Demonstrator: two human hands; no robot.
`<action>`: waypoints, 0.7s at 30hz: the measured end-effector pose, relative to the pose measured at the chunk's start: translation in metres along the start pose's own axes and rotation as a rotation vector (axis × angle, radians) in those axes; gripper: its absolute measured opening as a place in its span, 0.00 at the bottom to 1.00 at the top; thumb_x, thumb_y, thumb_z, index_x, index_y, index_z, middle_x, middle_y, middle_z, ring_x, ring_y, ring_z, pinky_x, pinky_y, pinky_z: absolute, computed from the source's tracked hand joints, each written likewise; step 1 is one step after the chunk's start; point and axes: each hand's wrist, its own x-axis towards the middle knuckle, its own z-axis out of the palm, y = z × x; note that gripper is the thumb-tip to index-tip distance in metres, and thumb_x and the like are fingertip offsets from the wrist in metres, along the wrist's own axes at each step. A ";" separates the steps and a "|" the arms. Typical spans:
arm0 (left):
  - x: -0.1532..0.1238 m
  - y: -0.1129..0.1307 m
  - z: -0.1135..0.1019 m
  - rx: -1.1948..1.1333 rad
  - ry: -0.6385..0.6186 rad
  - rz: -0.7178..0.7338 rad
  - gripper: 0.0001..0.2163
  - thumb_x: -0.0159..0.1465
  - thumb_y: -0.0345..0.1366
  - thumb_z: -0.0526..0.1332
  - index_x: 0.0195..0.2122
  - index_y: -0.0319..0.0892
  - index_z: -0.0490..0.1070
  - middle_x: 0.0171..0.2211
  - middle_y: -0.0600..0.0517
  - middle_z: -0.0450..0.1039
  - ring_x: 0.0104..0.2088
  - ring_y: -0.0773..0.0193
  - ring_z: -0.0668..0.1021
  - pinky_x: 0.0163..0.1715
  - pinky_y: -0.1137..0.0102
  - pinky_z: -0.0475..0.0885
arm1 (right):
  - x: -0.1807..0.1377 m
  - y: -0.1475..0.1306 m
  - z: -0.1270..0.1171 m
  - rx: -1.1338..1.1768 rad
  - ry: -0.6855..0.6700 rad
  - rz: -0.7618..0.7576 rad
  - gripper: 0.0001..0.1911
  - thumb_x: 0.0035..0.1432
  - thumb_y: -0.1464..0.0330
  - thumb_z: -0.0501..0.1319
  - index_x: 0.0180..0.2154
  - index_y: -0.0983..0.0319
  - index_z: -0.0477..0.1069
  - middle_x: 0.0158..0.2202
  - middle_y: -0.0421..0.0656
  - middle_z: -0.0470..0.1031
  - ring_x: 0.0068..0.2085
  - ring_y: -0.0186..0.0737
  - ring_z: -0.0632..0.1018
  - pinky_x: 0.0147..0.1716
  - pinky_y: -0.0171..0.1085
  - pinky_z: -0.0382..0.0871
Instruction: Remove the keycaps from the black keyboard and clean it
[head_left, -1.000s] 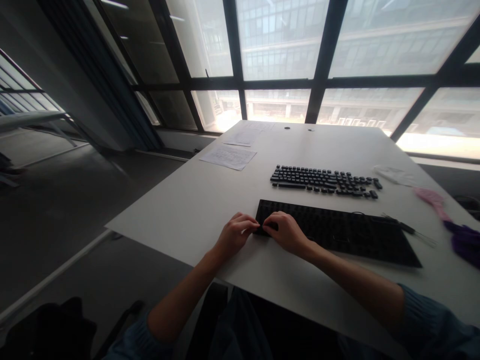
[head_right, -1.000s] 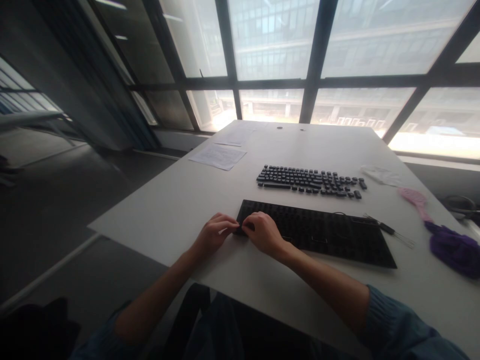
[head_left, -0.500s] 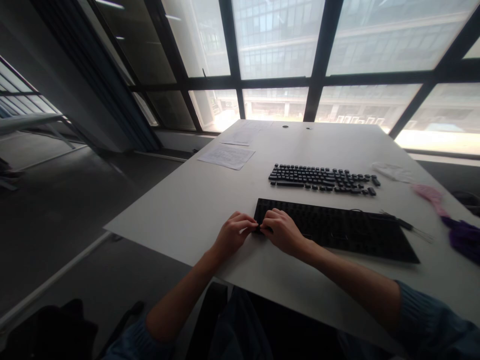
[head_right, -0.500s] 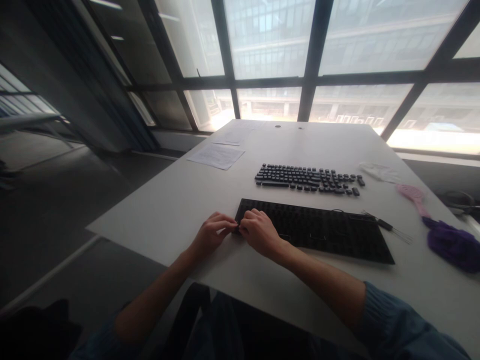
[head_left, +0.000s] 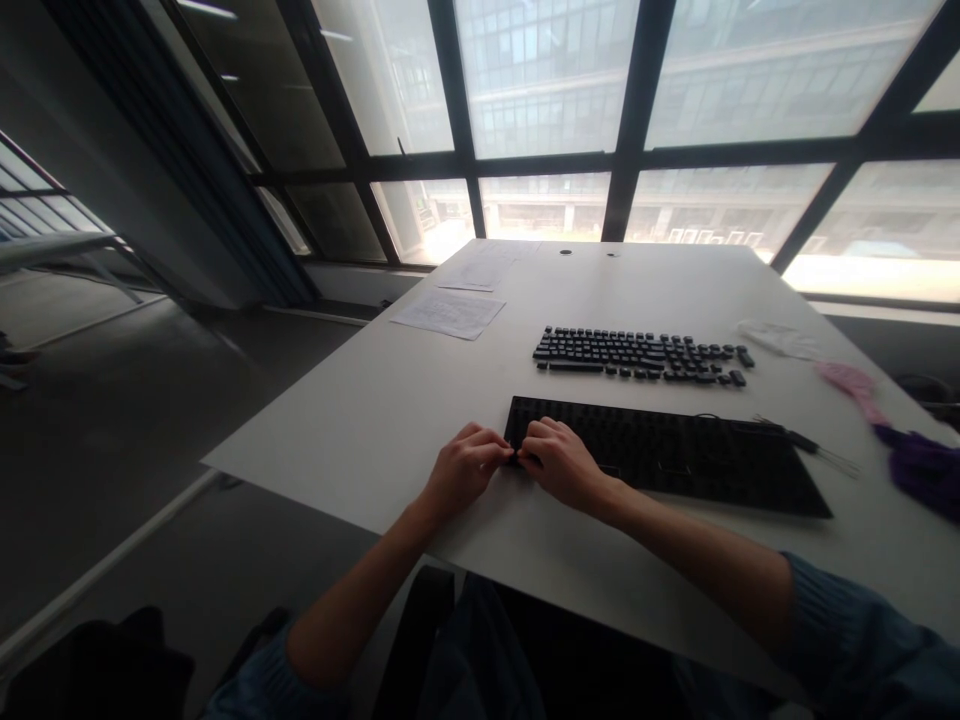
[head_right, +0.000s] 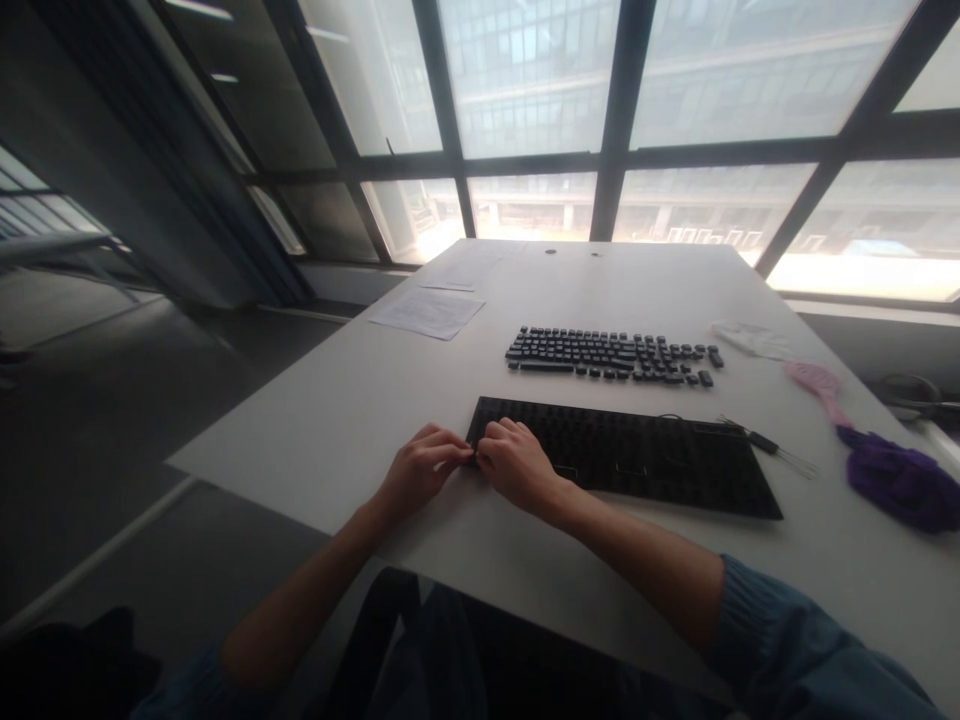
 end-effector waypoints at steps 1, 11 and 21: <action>0.000 0.000 0.000 0.007 -0.001 0.000 0.07 0.67 0.32 0.61 0.36 0.47 0.79 0.38 0.52 0.80 0.42 0.61 0.75 0.41 0.67 0.73 | 0.000 0.000 0.000 0.002 0.001 0.003 0.11 0.62 0.71 0.63 0.26 0.62 0.74 0.32 0.42 0.72 0.38 0.39 0.69 0.40 0.37 0.61; 0.000 0.001 0.001 -0.037 0.025 -0.005 0.06 0.66 0.31 0.61 0.40 0.46 0.77 0.39 0.50 0.78 0.41 0.60 0.75 0.44 0.64 0.74 | -0.001 0.001 0.000 0.058 0.015 0.021 0.05 0.61 0.71 0.65 0.31 0.61 0.76 0.34 0.42 0.75 0.41 0.41 0.71 0.42 0.38 0.63; 0.006 0.004 -0.011 -0.125 0.179 -0.149 0.09 0.67 0.35 0.60 0.47 0.44 0.74 0.41 0.49 0.75 0.35 0.65 0.75 0.31 0.71 0.72 | 0.009 0.009 -0.027 0.137 0.178 0.109 0.02 0.60 0.71 0.65 0.33 0.60 0.75 0.35 0.43 0.76 0.39 0.41 0.73 0.42 0.38 0.65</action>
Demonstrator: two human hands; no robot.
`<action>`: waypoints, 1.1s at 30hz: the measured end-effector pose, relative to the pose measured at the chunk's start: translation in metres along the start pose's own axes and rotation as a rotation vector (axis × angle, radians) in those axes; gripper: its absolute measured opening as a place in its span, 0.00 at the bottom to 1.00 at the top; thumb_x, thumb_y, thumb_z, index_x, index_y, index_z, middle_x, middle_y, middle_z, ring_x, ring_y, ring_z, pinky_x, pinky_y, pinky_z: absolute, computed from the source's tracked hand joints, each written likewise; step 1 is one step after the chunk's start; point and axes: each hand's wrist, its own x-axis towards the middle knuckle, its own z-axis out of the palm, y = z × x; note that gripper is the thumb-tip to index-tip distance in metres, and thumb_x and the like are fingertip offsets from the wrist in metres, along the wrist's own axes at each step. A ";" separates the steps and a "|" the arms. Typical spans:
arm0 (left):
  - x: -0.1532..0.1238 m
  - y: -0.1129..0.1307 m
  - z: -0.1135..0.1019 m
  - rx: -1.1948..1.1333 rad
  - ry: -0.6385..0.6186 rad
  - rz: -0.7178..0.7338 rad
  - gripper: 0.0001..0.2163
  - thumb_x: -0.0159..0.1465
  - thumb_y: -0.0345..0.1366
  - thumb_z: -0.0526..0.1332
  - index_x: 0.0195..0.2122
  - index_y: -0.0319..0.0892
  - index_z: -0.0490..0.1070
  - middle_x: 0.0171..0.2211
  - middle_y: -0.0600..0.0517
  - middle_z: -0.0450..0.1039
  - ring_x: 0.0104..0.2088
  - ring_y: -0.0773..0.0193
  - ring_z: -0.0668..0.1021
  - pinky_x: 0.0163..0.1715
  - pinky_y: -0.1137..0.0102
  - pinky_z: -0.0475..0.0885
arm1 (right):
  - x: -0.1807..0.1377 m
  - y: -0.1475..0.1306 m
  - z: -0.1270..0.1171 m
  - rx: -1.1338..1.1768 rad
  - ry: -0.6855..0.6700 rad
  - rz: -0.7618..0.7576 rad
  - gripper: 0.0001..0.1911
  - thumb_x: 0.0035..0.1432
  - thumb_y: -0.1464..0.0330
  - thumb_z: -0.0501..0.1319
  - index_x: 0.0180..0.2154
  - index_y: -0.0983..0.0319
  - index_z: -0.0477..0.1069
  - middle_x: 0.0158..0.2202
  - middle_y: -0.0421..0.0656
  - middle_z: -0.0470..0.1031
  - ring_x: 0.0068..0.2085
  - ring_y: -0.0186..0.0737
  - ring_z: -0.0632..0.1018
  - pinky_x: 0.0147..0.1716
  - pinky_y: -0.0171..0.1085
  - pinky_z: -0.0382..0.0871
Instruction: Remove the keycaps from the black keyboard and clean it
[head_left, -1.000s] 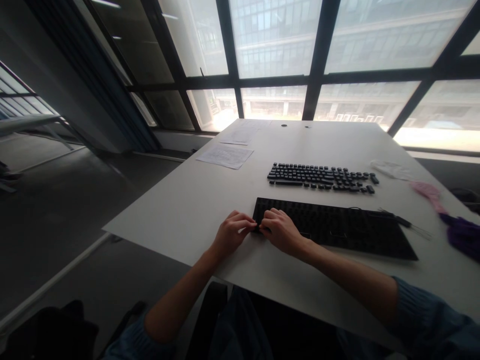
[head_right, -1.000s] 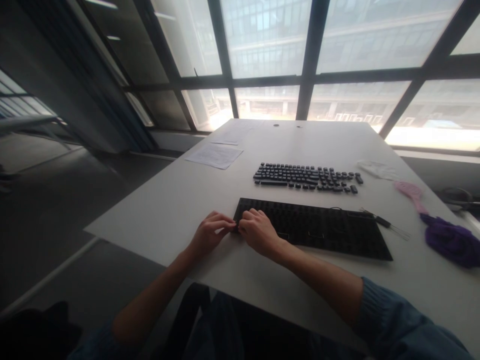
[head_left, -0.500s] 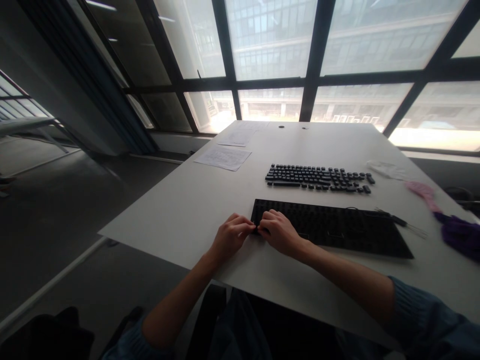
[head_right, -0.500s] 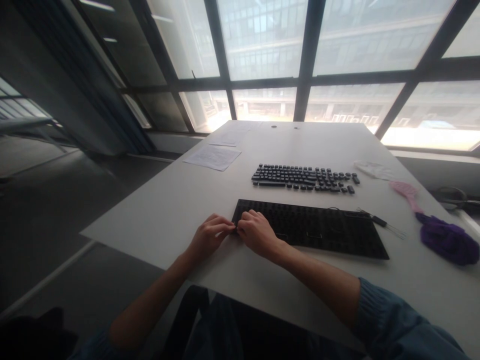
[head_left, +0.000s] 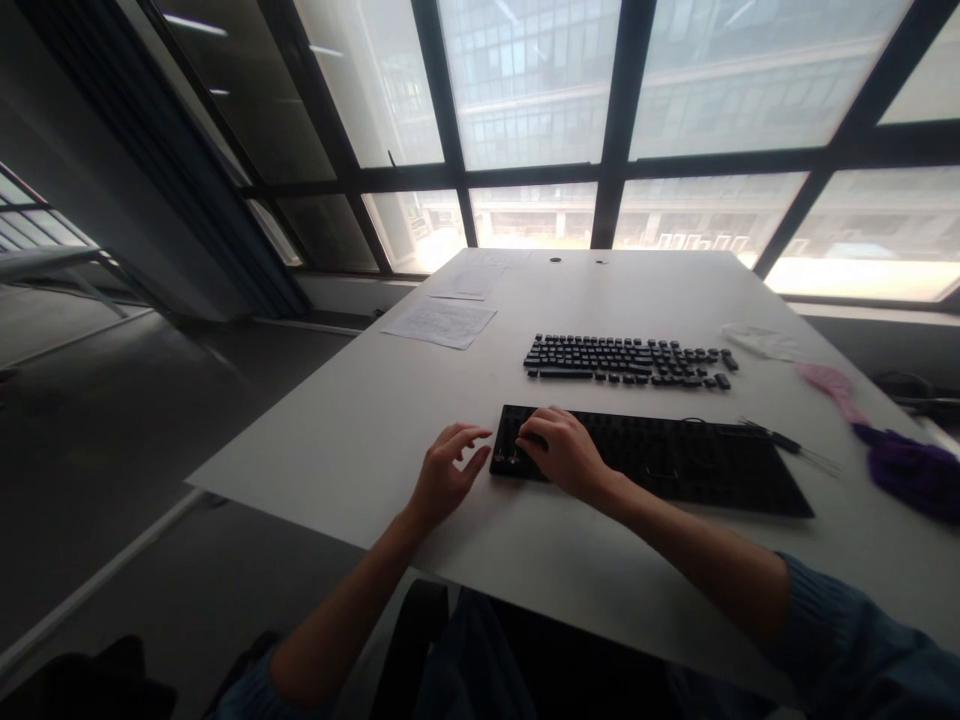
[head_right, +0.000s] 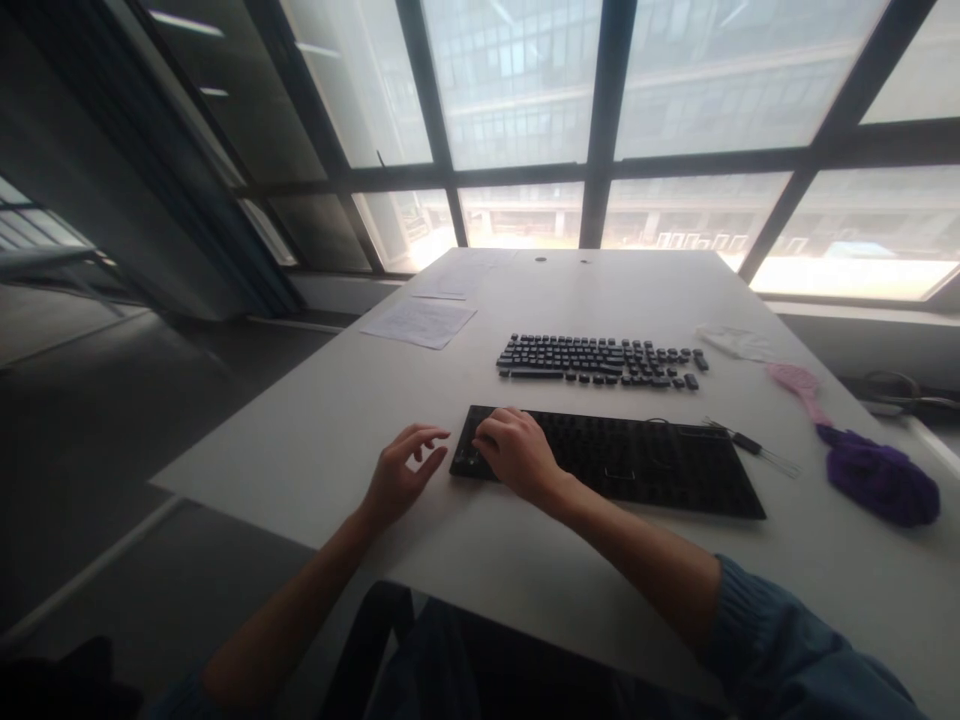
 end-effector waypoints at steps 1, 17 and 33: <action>0.006 0.000 -0.003 0.002 0.007 -0.006 0.08 0.67 0.35 0.60 0.46 0.44 0.74 0.40 0.49 0.76 0.35 0.65 0.75 0.30 0.71 0.71 | 0.004 0.002 -0.007 -0.006 0.025 0.020 0.03 0.60 0.72 0.65 0.32 0.60 0.75 0.35 0.43 0.76 0.39 0.41 0.73 0.42 0.38 0.65; 0.166 -0.044 0.069 0.321 -0.226 0.060 0.06 0.62 0.34 0.66 0.40 0.45 0.81 0.41 0.49 0.78 0.44 0.57 0.74 0.45 0.65 0.71 | 0.068 0.111 -0.046 -0.486 -0.124 0.269 0.07 0.61 0.70 0.62 0.40 0.62 0.78 0.41 0.48 0.79 0.48 0.47 0.73 0.46 0.38 0.63; 0.177 -0.053 0.090 0.337 -0.308 0.011 0.05 0.59 0.32 0.67 0.36 0.46 0.82 0.40 0.47 0.78 0.48 0.53 0.73 0.48 0.63 0.72 | 0.083 0.122 -0.021 -0.552 -0.252 0.169 0.10 0.60 0.73 0.60 0.43 0.62 0.78 0.44 0.52 0.79 0.48 0.52 0.72 0.46 0.42 0.61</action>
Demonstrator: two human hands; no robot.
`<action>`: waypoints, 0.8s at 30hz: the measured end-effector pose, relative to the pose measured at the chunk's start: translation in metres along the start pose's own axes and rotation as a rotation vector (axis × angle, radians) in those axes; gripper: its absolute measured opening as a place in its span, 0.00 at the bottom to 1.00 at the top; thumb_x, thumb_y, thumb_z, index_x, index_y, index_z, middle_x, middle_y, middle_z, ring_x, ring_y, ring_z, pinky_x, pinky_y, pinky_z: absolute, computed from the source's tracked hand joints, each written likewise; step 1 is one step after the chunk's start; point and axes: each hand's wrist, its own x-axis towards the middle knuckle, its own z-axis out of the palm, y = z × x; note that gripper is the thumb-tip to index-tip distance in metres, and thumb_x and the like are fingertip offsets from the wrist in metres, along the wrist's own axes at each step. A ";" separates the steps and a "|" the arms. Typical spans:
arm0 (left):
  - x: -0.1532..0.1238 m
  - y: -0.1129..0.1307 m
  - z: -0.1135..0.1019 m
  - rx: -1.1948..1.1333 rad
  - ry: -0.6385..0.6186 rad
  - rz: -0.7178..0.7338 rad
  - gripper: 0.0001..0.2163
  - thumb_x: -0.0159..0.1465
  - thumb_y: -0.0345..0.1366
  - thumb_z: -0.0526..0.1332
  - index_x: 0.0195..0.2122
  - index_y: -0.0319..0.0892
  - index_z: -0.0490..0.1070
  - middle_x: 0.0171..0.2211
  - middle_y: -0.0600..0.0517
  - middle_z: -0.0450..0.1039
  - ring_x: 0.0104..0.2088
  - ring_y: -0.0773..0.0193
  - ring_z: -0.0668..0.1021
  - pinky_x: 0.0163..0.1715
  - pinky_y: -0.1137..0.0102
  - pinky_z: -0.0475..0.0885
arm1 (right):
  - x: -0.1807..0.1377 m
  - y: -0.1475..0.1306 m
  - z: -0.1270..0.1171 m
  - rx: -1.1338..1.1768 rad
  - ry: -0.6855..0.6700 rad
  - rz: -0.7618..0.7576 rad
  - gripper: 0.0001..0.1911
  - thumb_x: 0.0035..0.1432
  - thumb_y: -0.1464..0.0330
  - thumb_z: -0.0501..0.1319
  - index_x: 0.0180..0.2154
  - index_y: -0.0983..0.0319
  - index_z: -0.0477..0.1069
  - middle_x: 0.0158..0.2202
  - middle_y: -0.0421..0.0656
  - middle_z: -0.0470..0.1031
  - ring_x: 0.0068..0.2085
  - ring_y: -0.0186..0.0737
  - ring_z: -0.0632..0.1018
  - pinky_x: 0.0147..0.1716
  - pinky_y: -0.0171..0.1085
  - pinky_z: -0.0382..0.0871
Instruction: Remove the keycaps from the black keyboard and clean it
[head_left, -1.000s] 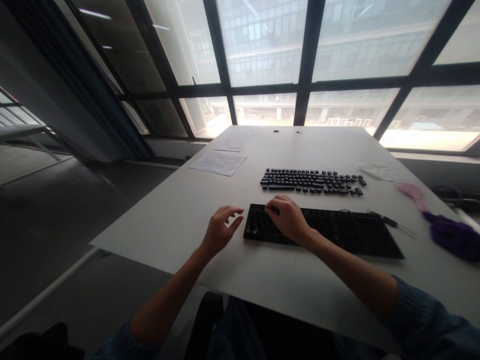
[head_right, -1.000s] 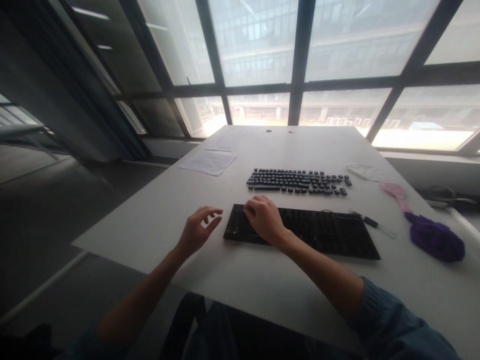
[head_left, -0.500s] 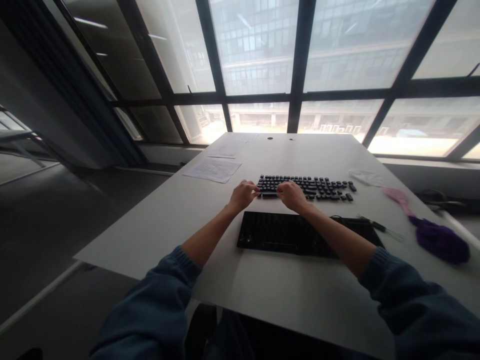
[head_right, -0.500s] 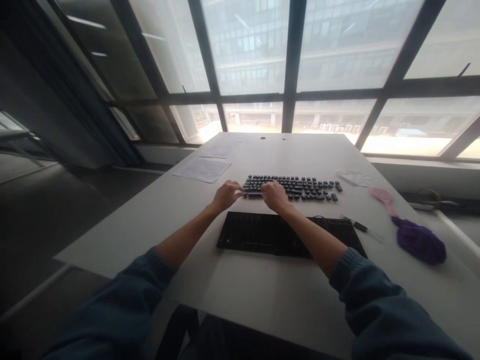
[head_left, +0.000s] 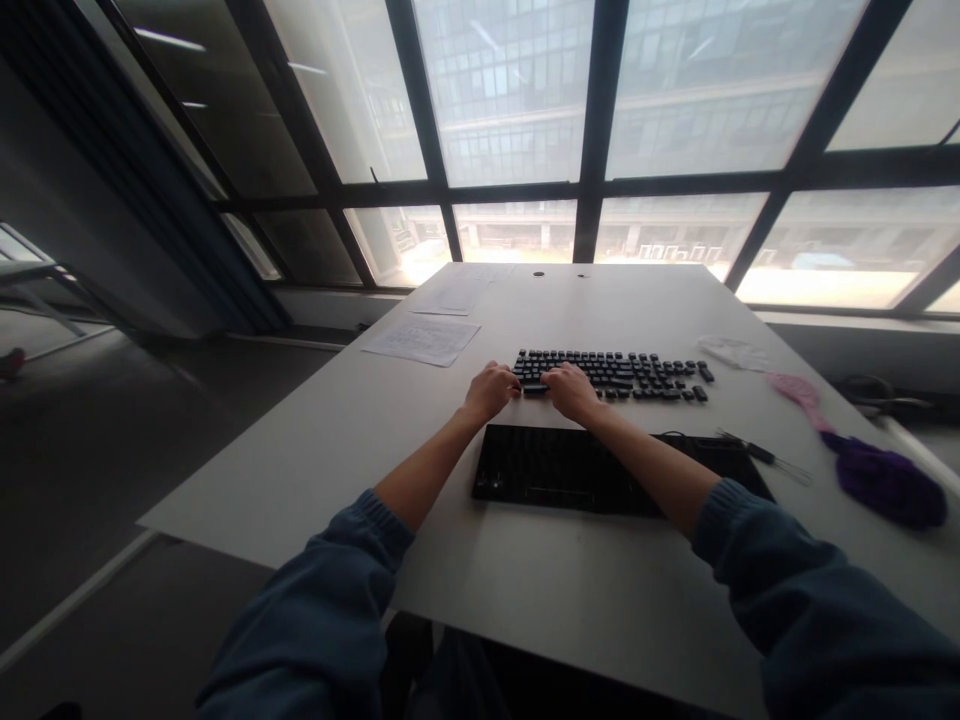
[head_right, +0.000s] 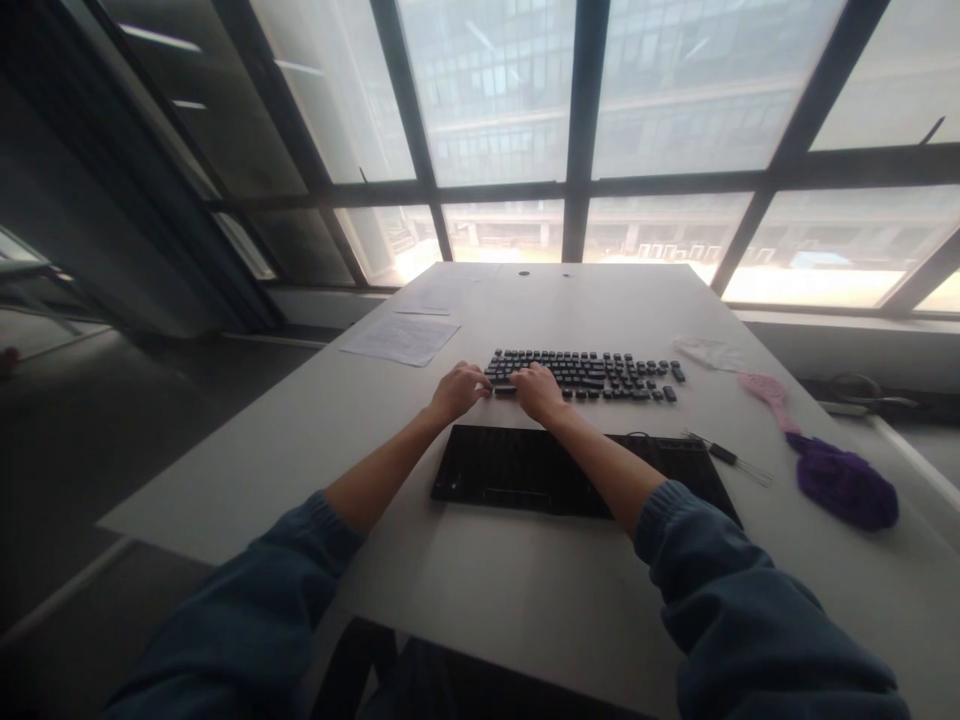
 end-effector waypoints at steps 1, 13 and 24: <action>0.000 0.001 0.000 -0.009 -0.004 -0.009 0.05 0.59 0.32 0.68 0.36 0.46 0.82 0.39 0.47 0.79 0.48 0.53 0.73 0.48 0.63 0.72 | 0.000 0.000 0.000 0.001 -0.003 -0.002 0.10 0.60 0.74 0.60 0.42 0.62 0.78 0.43 0.52 0.79 0.48 0.52 0.72 0.46 0.42 0.60; -0.031 0.002 -0.046 -0.288 -0.072 -0.069 0.08 0.56 0.41 0.69 0.33 0.43 0.82 0.30 0.51 0.81 0.31 0.63 0.79 0.35 0.71 0.71 | -0.033 0.002 -0.017 0.384 0.084 0.060 0.08 0.59 0.70 0.63 0.41 0.62 0.79 0.38 0.45 0.80 0.38 0.40 0.78 0.40 0.35 0.67; -0.109 0.033 -0.062 -0.745 -0.353 -0.084 0.12 0.54 0.42 0.70 0.34 0.39 0.82 0.30 0.48 0.81 0.30 0.63 0.78 0.30 0.72 0.69 | -0.107 0.007 -0.041 0.866 0.000 0.181 0.12 0.54 0.63 0.64 0.35 0.64 0.81 0.32 0.45 0.82 0.35 0.43 0.80 0.37 0.38 0.70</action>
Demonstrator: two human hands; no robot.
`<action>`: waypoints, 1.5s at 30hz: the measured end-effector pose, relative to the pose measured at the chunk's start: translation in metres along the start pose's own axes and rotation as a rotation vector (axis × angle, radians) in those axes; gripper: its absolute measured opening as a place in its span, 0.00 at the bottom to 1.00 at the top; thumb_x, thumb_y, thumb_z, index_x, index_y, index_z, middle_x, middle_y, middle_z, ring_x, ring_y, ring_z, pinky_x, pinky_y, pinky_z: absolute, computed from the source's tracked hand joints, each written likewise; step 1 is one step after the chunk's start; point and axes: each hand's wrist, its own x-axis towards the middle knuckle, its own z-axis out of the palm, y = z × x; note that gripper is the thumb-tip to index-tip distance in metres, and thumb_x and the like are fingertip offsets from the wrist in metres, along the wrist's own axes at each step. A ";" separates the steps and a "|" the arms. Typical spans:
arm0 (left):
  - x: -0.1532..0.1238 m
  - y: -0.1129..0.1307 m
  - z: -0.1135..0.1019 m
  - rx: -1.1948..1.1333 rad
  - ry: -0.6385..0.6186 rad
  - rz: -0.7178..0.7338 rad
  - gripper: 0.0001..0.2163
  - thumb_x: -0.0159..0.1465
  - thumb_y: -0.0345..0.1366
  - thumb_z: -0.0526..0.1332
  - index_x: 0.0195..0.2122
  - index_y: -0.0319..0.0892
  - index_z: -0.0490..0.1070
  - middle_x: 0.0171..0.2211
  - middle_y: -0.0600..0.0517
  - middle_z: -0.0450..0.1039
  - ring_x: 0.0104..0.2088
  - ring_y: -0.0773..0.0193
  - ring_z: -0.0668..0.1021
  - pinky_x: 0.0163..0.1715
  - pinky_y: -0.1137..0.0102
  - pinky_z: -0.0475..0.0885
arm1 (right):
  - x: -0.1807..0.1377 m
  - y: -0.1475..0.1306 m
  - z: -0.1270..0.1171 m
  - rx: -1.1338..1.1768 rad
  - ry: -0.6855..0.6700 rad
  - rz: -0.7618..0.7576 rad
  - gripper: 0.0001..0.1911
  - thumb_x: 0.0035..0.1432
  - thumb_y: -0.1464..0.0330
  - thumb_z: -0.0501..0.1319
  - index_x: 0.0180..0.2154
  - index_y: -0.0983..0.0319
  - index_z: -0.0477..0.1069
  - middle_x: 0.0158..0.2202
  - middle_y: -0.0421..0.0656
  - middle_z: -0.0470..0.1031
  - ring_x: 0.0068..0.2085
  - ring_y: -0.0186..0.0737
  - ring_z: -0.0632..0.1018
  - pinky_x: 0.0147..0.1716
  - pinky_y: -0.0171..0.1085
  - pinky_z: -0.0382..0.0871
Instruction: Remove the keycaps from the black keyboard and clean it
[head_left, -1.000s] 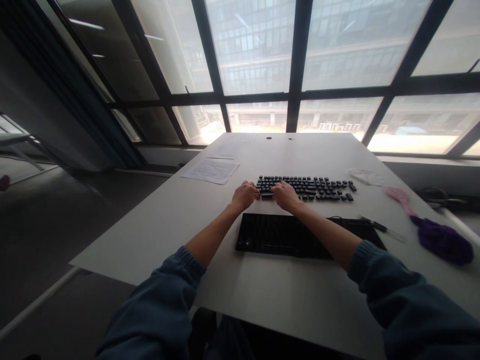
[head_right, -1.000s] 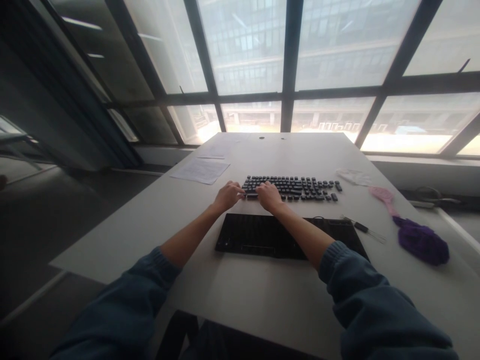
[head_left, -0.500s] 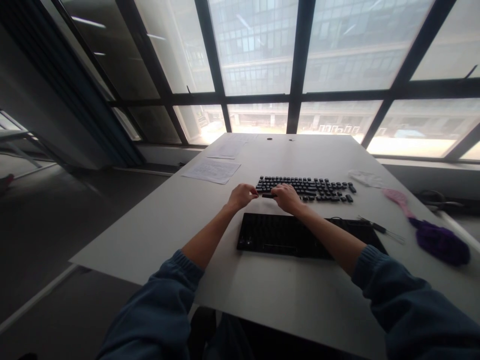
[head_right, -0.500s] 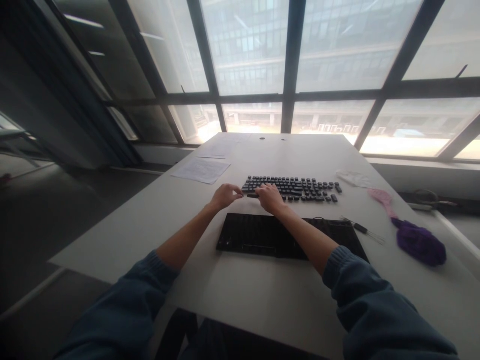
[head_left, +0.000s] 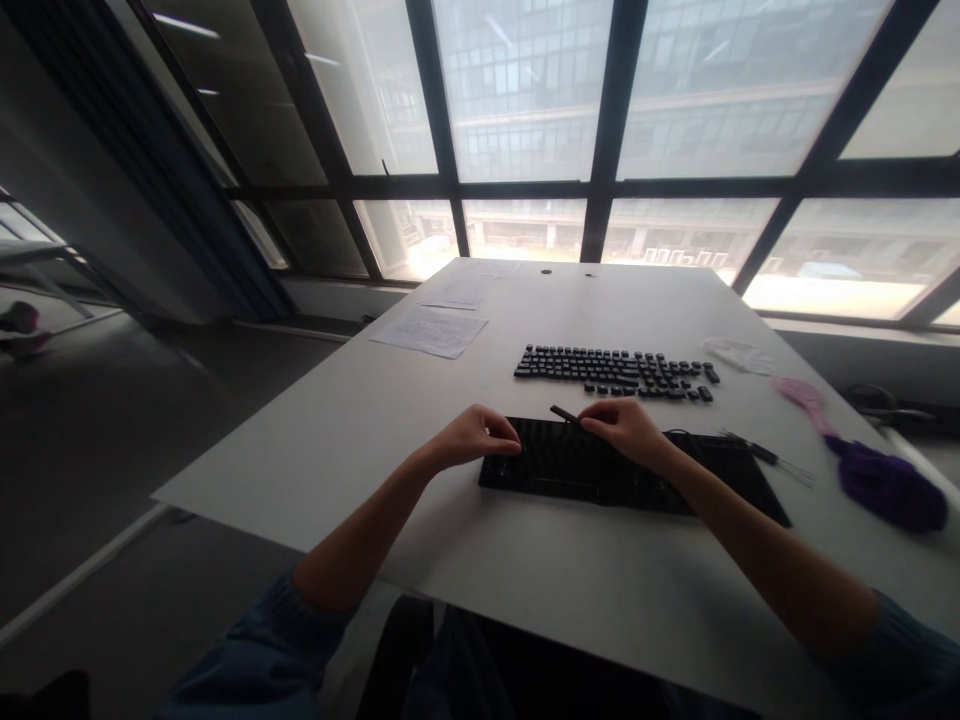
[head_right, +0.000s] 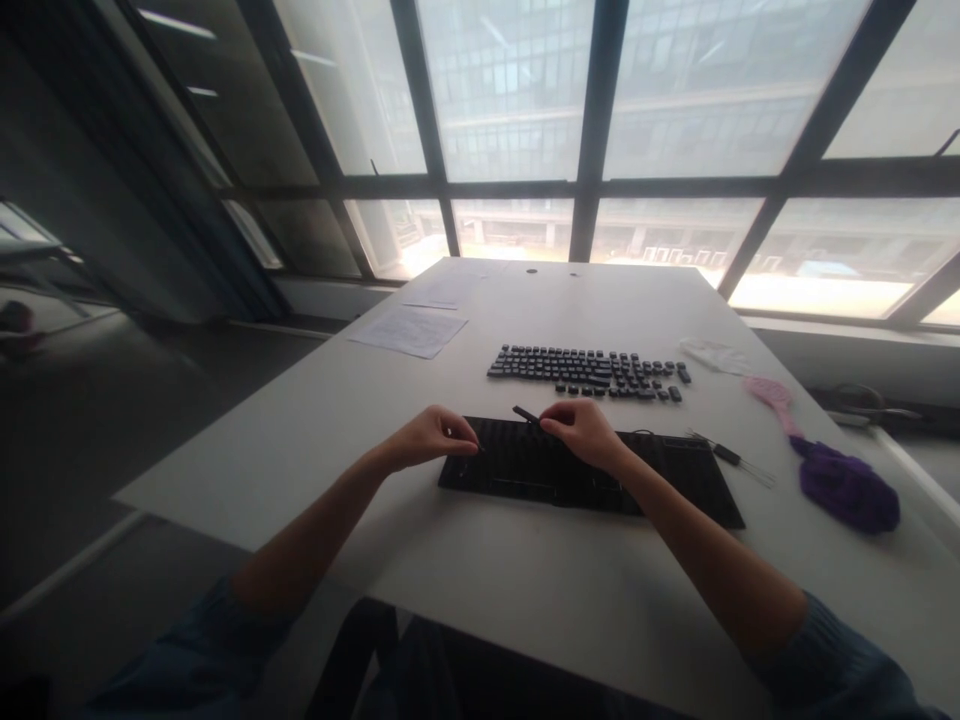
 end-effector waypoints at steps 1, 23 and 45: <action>-0.003 -0.001 0.005 -0.032 0.010 0.001 0.12 0.55 0.42 0.70 0.34 0.39 0.82 0.29 0.48 0.80 0.29 0.63 0.77 0.29 0.72 0.68 | -0.005 -0.002 -0.002 0.022 -0.004 0.011 0.12 0.55 0.62 0.64 0.35 0.64 0.81 0.33 0.45 0.82 0.35 0.43 0.80 0.37 0.38 0.70; -0.009 -0.005 0.019 0.083 -0.068 0.040 0.10 0.58 0.41 0.69 0.34 0.39 0.82 0.30 0.49 0.79 0.30 0.64 0.76 0.30 0.73 0.68 | -0.020 -0.002 -0.004 0.153 -0.197 0.216 0.17 0.53 0.58 0.66 0.37 0.65 0.82 0.34 0.46 0.83 0.38 0.46 0.80 0.39 0.38 0.70; -0.011 -0.009 0.021 0.174 -0.056 0.281 0.04 0.57 0.36 0.70 0.30 0.41 0.80 0.32 0.49 0.78 0.34 0.64 0.78 0.36 0.69 0.72 | -0.022 -0.004 -0.003 0.121 -0.196 0.150 0.13 0.53 0.62 0.66 0.37 0.64 0.82 0.35 0.46 0.82 0.38 0.44 0.80 0.40 0.39 0.71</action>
